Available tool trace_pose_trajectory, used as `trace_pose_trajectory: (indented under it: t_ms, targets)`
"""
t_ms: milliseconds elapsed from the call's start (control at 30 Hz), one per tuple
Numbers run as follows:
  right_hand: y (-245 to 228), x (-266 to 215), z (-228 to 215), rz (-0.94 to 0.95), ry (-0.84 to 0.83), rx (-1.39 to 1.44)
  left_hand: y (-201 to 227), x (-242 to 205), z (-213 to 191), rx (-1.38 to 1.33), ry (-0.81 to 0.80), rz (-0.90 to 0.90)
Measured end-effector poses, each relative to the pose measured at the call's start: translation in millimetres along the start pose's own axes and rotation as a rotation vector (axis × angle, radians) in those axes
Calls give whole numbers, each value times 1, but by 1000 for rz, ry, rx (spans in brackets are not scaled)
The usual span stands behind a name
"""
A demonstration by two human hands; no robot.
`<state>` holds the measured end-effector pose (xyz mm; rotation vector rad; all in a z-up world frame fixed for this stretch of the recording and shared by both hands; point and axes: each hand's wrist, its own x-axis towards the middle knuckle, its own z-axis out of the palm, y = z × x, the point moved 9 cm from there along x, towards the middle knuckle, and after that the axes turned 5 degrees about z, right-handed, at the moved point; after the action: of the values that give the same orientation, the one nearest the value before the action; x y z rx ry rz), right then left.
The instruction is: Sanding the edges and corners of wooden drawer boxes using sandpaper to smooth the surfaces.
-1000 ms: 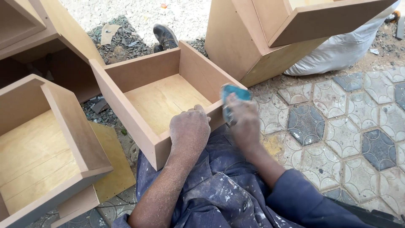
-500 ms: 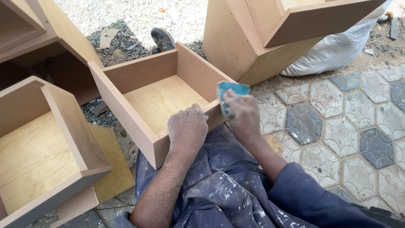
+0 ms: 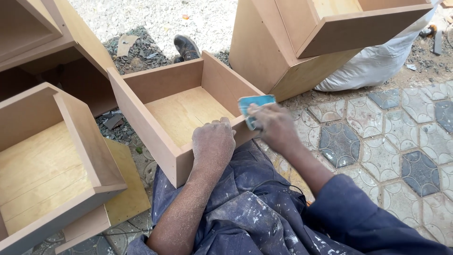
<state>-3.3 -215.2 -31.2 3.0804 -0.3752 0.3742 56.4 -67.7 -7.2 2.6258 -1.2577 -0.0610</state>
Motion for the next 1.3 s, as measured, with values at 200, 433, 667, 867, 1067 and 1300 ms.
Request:
trace_pose_trajectory:
  t_ms: [200, 433, 667, 867, 1067, 1300]
  targets:
    - [8, 3, -3, 49, -117, 100, -3, -3, 2, 19, 5, 8]
    - [145, -30, 64, 395, -401, -32, -9, -2, 0, -46, -19, -6]
    - [105, -76, 68, 367, -609, 265, -5, 2, -6, -11, -48, 22]
    - [50, -23, -36, 258, -593, 315, -2, 5, -5, -41, -55, 33]
    - [42, -4, -14, 49, -618, 178, 0, 3, -9, -35, -30, 34]
    - [-47, -3, -50, -126, -683, 265, -5, 4, -2, -69, -68, -3]
